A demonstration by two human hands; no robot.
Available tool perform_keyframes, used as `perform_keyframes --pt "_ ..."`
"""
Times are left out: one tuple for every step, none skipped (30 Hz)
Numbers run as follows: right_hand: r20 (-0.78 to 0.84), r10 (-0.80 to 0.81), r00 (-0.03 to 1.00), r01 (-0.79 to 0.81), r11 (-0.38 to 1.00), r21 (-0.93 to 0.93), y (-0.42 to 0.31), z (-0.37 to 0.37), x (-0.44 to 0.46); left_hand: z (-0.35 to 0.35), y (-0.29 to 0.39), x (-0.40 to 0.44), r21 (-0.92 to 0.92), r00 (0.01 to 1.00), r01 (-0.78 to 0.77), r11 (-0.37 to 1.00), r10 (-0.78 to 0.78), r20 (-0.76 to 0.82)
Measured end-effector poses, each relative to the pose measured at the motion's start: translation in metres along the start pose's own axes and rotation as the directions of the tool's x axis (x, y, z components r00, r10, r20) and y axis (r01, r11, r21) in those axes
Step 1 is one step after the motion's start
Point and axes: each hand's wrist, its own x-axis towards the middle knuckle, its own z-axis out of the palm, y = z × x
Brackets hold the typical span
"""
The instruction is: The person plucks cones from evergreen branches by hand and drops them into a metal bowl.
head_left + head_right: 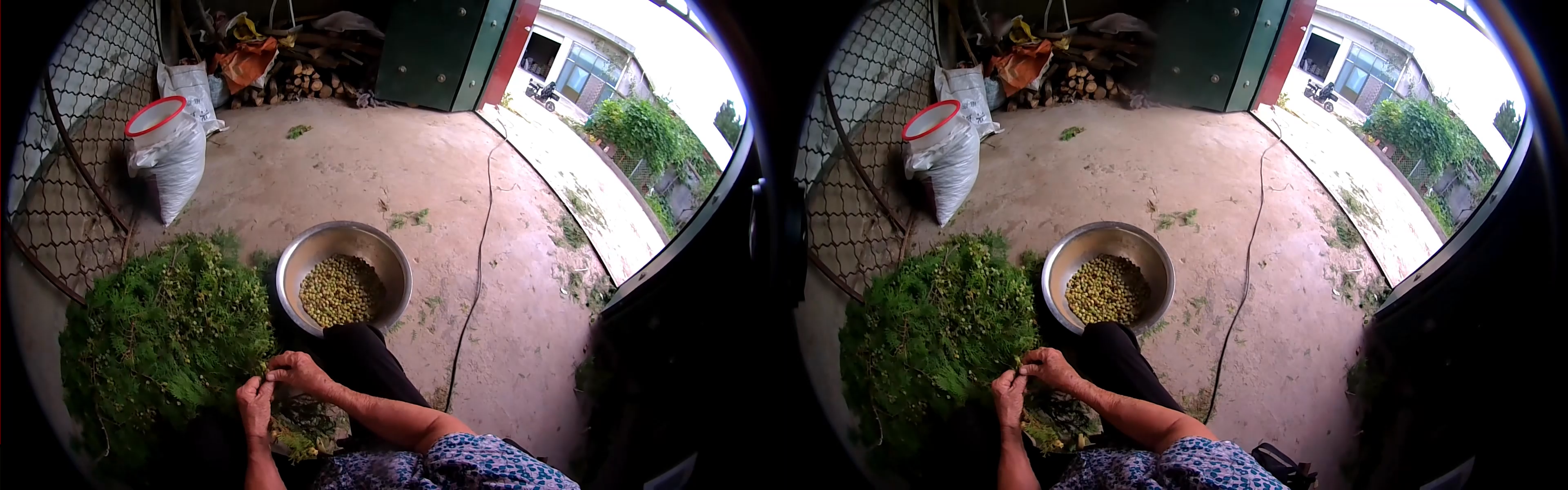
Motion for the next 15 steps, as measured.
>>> perform_keyframes --pt "0.0 -0.001 1.0 0.001 1.0 0.0 0.004 0.001 0.001 -0.001 -0.002 0.001 0.002 1.0 0.027 1.0 -0.028 0.015" --pt "0.035 0.041 0.999 -0.045 0.995 0.094 0.008 0.003 0.002 -0.002 -0.004 0.001 0.002 1.0 0.027 1.0 -0.027 0.015" --pt "0.074 0.08 0.994 -0.092 0.978 0.185 0.011 0.005 0.003 -0.003 -0.005 0.002 -0.015 0.999 0.037 0.999 -0.037 0.03" --pt "0.074 0.08 0.994 -0.092 0.979 0.184 0.015 0.007 0.003 -0.004 -0.006 0.002 -0.032 0.998 0.047 0.998 -0.045 0.046" --pt "0.13 0.134 0.982 -0.17 0.932 0.321 0.016 0.008 0.003 -0.004 -0.005 0.002 -0.032 0.998 0.046 0.998 -0.045 0.045" --pt "0.193 0.179 0.965 -0.249 0.859 0.446 0.016 0.009 0.004 -0.004 -0.005 0.002 -0.071 0.996 0.079 0.994 -0.076 0.046" --pt "0.194 0.179 0.965 -0.249 0.86 0.446 0.017 0.008 0.003 -0.004 -0.004 0.002 -0.109 0.993 0.111 0.988 -0.107 0.048" --pt "0.233 0.23 0.945 -0.317 0.82 0.477 0.013 0.005 0.002 -0.005 -0.007 0.003 -0.109 0.993 0.111 0.988 -0.106 0.047" --pt "0.273 0.279 0.921 -0.384 0.774 0.503 0.009 0.004 0.002 -0.006 -0.012 0.004 -0.144 0.988 0.151 0.978 -0.144 0.058" --pt "0.273 0.279 0.921 -0.383 0.775 0.503 0.008 0.004 0.001 -0.006 -0.015 0.004 -0.177 0.981 0.191 0.965 -0.181 0.071" --pt "0.252 0.269 0.929 -0.364 0.776 0.514 0.007 0.005 0.0 -0.007 -0.015 0.005 -0.178 0.981 0.191 0.965 -0.181 0.071" --pt "0.232 0.26 0.937 -0.346 0.778 0.525 0.007 0.006 0.0 -0.008 -0.014 0.005 -0.219 0.974 0.221 0.95 -0.205 0.094" --pt "0.232 0.26 0.937 -0.346 0.778 0.525 0.008 0.006 0.0 -0.009 -0.014 0.005 -0.26 0.967 0.251 0.932 -0.228 0.117" --pt "0.218 0.236 0.947 -0.317 0.801 0.508 0.008 0.007 0.0 -0.009 -0.014 0.005 -0.26 0.967 0.251 0.932 -0.228 0.117" --pt "0.206 0.211 0.955 -0.288 0.823 0.49 0.009 0.007 0.0 -0.01 -0.013 0.005 -0.295 0.963 0.262 0.919 -0.231 0.136"
